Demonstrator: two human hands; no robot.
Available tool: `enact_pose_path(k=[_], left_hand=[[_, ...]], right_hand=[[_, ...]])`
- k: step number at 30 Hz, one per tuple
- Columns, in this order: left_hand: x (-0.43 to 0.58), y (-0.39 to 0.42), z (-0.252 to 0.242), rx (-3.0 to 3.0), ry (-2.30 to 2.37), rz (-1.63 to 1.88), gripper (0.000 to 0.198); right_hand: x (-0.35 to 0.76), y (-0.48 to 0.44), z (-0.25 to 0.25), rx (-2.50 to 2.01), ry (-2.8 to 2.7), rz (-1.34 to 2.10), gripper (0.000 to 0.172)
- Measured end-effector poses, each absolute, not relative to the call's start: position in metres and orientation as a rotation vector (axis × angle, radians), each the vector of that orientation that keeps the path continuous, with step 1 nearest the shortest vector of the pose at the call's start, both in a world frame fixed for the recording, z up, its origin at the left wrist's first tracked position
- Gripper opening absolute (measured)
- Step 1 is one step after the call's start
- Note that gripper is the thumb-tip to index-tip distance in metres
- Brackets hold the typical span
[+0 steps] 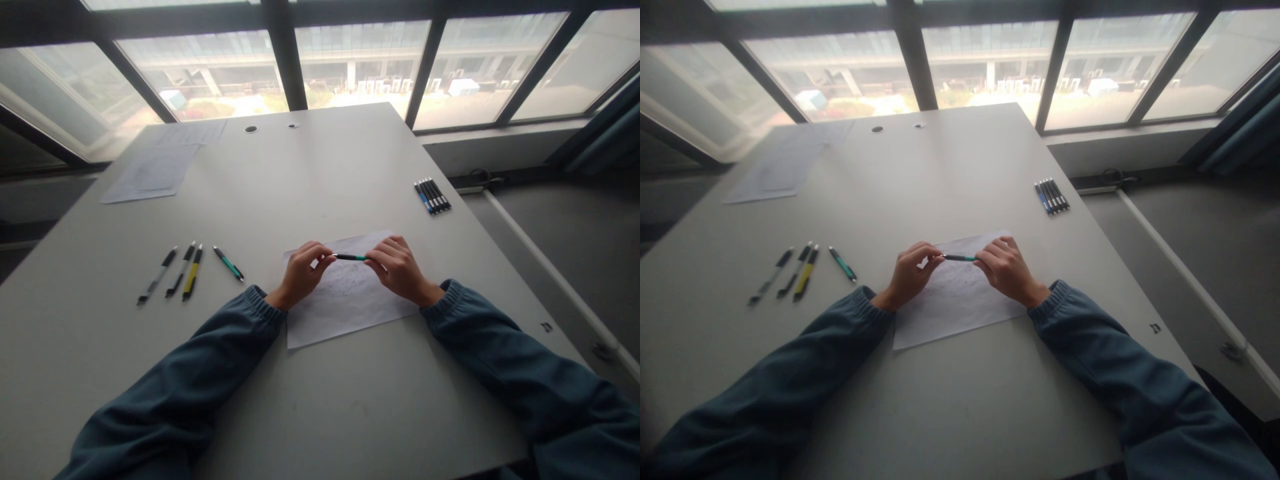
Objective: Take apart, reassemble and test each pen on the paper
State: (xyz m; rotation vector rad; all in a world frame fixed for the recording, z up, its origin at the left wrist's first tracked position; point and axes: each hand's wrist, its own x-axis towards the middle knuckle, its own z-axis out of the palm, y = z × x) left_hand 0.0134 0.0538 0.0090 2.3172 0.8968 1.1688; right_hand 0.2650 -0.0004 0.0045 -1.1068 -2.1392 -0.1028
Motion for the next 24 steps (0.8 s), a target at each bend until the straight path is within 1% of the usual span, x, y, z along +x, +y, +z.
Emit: enact_pose_path(k=[3,7,8,11,14,16,18,21,24], left_hand=[[0.0142,0.053,0.0096,2.307,0.883,1.21,0.014],[0.0141,0.0533,0.0083,2.3,0.841,1.245,0.012],[0.0138,0.0536,0.0076,2.294,0.838,1.242,0.016],[0.012,0.055,0.0055,2.27,0.883,1.186,0.037],[0.0097,0.0565,0.0036,2.267,0.925,1.094,0.03],[0.0088,0.0573,0.0032,2.283,0.905,1.059,0.042],[0.0089,0.0575,0.0037,2.301,0.886,1.061,0.047],[0.0105,0.0568,0.006,2.31,0.878,1.087,0.043],[0.0123,0.0555,0.0087,2.316,0.861,1.126,0.033]], right_hand=[[0.2651,0.0001,0.0039,-1.105,-2.139,-0.109,0.016],[0.265,0.0005,0.0042,-1.115,-2.13,-0.108,0.018],[0.2649,0.0005,0.0045,-1.117,-2.126,-0.106,0.018],[0.2646,0.0001,0.0051,-1.122,-2.119,-0.096,0.018],[0.2644,-0.0004,0.0051,-1.113,-2.126,-0.096,0.017],[0.2644,-0.0007,0.0049,-1.103,-2.138,-0.098,0.017],[0.2645,-0.0008,0.0048,-1.096,-2.149,-0.093,0.016],[0.2647,-0.0009,0.0048,-1.093,-2.16,-0.086,0.017],[0.265,-0.0007,0.0046,-1.097,-2.162,-0.085,0.017]])
